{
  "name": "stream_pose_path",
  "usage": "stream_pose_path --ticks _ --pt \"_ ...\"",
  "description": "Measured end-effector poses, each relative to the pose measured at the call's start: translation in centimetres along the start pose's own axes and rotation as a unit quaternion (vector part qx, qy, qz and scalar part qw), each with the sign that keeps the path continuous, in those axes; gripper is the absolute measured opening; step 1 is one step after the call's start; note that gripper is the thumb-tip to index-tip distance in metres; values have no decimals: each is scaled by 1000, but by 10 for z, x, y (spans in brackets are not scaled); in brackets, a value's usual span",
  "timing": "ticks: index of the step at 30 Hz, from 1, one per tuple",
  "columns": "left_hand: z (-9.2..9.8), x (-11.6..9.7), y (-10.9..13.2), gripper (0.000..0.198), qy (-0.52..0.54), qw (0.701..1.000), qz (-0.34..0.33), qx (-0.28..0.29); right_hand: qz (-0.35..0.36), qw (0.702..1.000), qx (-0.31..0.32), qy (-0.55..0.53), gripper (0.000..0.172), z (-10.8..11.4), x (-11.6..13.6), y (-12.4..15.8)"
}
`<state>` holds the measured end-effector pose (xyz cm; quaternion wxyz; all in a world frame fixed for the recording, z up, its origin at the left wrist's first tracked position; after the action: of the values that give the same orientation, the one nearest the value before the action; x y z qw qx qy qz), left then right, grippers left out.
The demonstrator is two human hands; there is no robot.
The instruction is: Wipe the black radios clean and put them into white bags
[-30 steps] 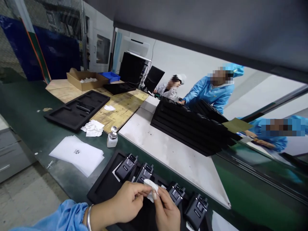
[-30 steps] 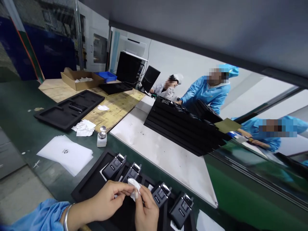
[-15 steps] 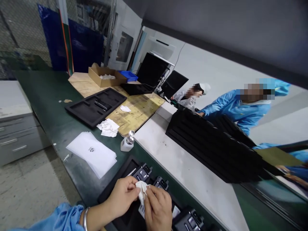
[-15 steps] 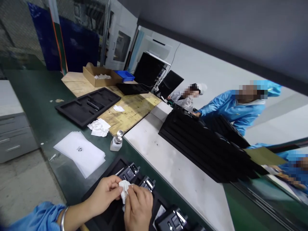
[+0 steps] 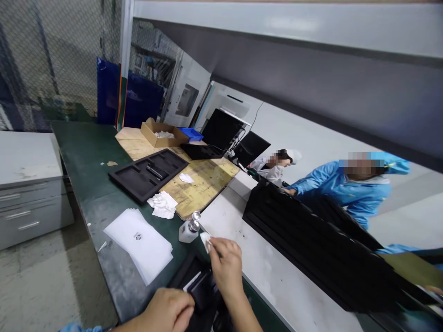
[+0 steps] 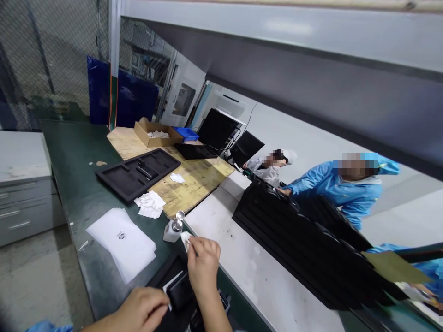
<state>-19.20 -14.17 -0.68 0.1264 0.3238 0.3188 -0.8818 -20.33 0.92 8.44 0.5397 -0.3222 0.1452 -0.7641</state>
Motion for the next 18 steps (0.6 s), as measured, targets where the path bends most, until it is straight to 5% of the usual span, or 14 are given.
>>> stream_pose_path --ticks 2,6,18 --pt "-31 0 10 21 -91 992 -78 33 -1 1000 13 20 22 -15 6 -28" --pt "-66 15 16 32 -148 983 -102 36 13 998 53 32 22 -41 21 -52" --pt "-65 7 22 33 -231 961 -153 19 13 993 102 58 23 -45 29 -50"
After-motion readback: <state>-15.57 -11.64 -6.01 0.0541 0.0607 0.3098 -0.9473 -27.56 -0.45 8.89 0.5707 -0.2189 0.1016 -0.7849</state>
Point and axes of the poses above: each hand's wrist, its own y-axis away from the middle knuckle, its own z-axis out of the back of the hand, x = y × z, the point moved 10 cm from there along -y, towards the middle knuckle, and after that the axes turned 4 degrees about -x, right-handed, at the moved point
